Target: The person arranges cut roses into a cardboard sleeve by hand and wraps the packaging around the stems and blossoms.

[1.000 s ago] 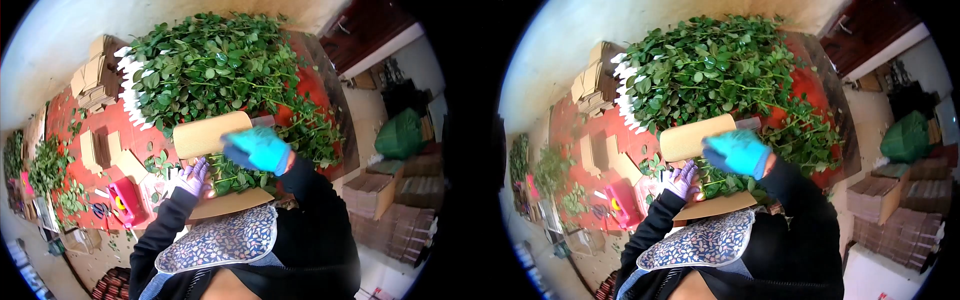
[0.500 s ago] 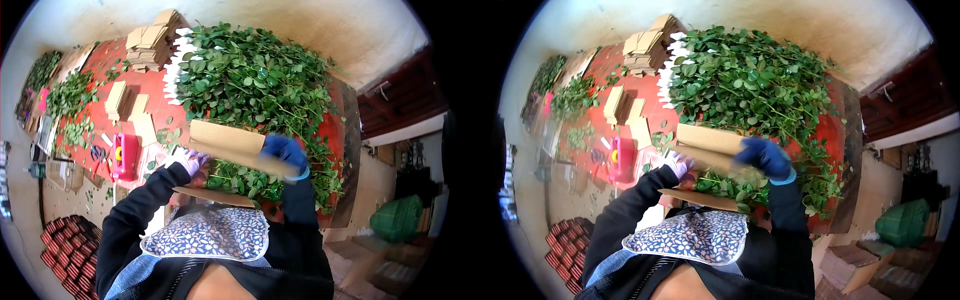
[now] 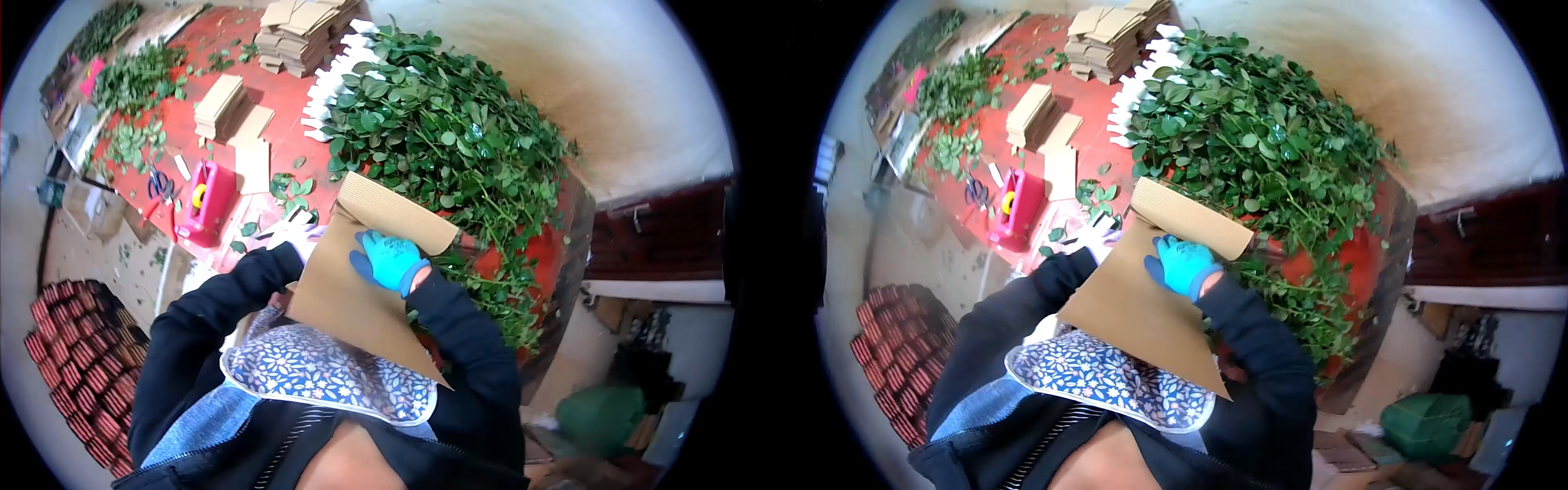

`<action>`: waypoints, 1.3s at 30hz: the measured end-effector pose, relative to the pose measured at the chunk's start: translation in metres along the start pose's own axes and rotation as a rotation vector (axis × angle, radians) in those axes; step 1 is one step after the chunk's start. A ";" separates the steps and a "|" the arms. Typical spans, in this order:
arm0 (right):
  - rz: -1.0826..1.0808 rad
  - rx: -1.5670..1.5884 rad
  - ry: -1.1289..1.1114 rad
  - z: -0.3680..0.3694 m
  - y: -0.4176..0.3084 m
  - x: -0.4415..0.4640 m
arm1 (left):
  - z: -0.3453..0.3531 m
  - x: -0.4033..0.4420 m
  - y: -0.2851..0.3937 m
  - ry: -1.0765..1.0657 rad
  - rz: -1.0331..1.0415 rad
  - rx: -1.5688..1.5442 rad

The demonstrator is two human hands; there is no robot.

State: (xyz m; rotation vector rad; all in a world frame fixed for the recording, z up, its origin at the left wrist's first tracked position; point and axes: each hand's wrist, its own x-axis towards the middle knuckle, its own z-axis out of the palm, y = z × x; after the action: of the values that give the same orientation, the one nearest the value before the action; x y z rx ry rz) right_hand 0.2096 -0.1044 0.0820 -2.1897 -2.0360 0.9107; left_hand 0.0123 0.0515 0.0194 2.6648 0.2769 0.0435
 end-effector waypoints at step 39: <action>-0.078 -0.175 0.136 0.057 -0.007 -0.031 | 0.047 -0.007 0.023 -0.105 -0.413 -1.272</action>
State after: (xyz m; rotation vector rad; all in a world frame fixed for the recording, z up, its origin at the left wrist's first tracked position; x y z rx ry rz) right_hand 0.1797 -0.1528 0.0500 -2.1674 -2.1922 0.5792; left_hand 0.0130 0.0089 -0.0123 1.3178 0.5303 -0.0416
